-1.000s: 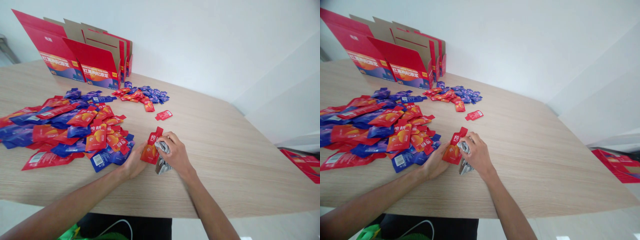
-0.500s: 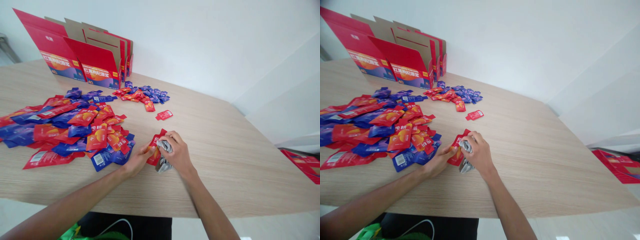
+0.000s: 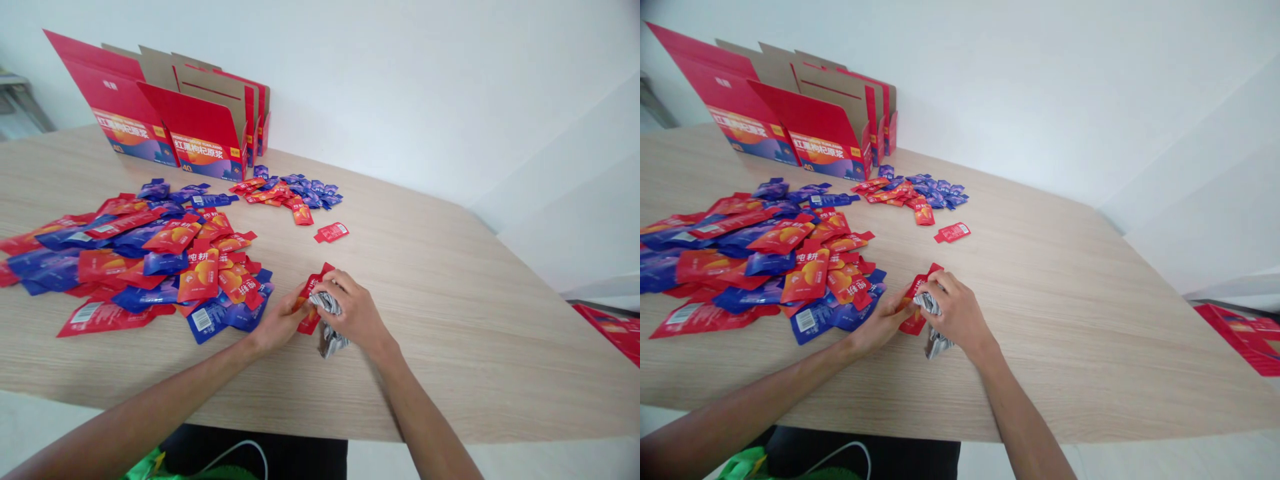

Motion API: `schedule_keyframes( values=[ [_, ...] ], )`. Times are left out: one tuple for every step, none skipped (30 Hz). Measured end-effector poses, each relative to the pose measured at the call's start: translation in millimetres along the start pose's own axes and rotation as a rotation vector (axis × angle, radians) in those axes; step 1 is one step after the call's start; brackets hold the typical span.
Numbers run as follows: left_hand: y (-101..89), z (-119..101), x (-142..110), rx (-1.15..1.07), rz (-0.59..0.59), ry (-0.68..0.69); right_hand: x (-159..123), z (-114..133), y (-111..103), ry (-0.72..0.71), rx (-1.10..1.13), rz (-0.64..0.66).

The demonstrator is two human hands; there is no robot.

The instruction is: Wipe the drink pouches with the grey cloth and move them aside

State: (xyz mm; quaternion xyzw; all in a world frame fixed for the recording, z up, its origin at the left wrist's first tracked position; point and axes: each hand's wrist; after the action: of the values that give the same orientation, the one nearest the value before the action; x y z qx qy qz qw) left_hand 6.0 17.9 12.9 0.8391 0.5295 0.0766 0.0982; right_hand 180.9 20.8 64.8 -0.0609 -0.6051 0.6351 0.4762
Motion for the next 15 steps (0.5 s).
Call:
schedule_keyframes(
  values=[
    [-0.4,-0.8,-0.2,0.015,0.000,0.000,0.0,0.4,0.3,0.004,-0.005,-0.006],
    [-0.7,-2.1,-0.6,0.037,0.004,0.008,0.1,0.3,0.3,0.022,-0.010,-0.025],
    [-0.8,-3.8,-1.3,0.069,0.014,0.021,0.1,-0.2,0.0,0.049,-0.014,-0.054],
    [-0.8,-6.0,-2.3,0.111,0.028,0.036,0.2,-1.2,-0.7,0.081,-0.019,-0.089],
    [-0.6,-8.5,-3.7,0.158,0.045,0.052,0.2,-2.4,-1.6,0.116,-0.026,-0.126],
    [-0.2,-11.4,-5.5,0.205,0.067,0.065,0.2,-3.9,-2.6,0.149,-0.035,-0.164],
    [0.2,-14.5,-7.7,0.247,0.089,0.074,0.1,-5.4,-3.7,0.177,-0.042,-0.198],
    [0.6,-17.7,-10.3,0.284,0.108,0.077,0.0,-6.8,-4.7,0.198,-0.045,-0.225],
    [0.9,-20.9,-13.5,0.316,0.122,0.080,-0.1,-7.9,-5.6,0.210,-0.046,-0.245],
    [0.6,-24.3,-16.9,0.345,0.126,0.082,-0.3,-8.7,-6.3,0.216,-0.045,-0.257],
    [-0.6,-28.0,-20.7,0.376,0.117,0.075,-0.4,-9.2,-6.8,0.217,-0.044,-0.265],
    [-3.1,-32.3,-24.4,0.416,0.089,0.060,-0.5,-9.3,-7.1,0.215,-0.043,-0.267],
    [-7.4,-37.6,-27.9,0.468,0.039,0.041,-0.6,-9.2,-7.1,0.212,-0.043,-0.269],
    [-14.0,-44.2,-30.7,0.534,-0.027,0.023,-0.7,-8.9,-7.0,0.209,-0.043,-0.270],
    [-23.4,-52.4,-32.6,0.613,-0.100,0.005,-0.7,-8.6,-6.7,0.208,-0.042,-0.270]
  ],
)
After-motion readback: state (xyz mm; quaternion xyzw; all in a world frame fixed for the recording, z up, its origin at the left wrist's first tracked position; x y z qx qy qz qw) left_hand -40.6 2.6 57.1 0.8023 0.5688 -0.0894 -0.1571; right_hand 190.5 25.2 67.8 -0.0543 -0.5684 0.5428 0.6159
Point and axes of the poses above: each hand's wrist, its own x-axis towards the middle knuckle, its own y-axis out of the palm, z = x × y, and after that the axes turned 3 degrees about -y, right-handed
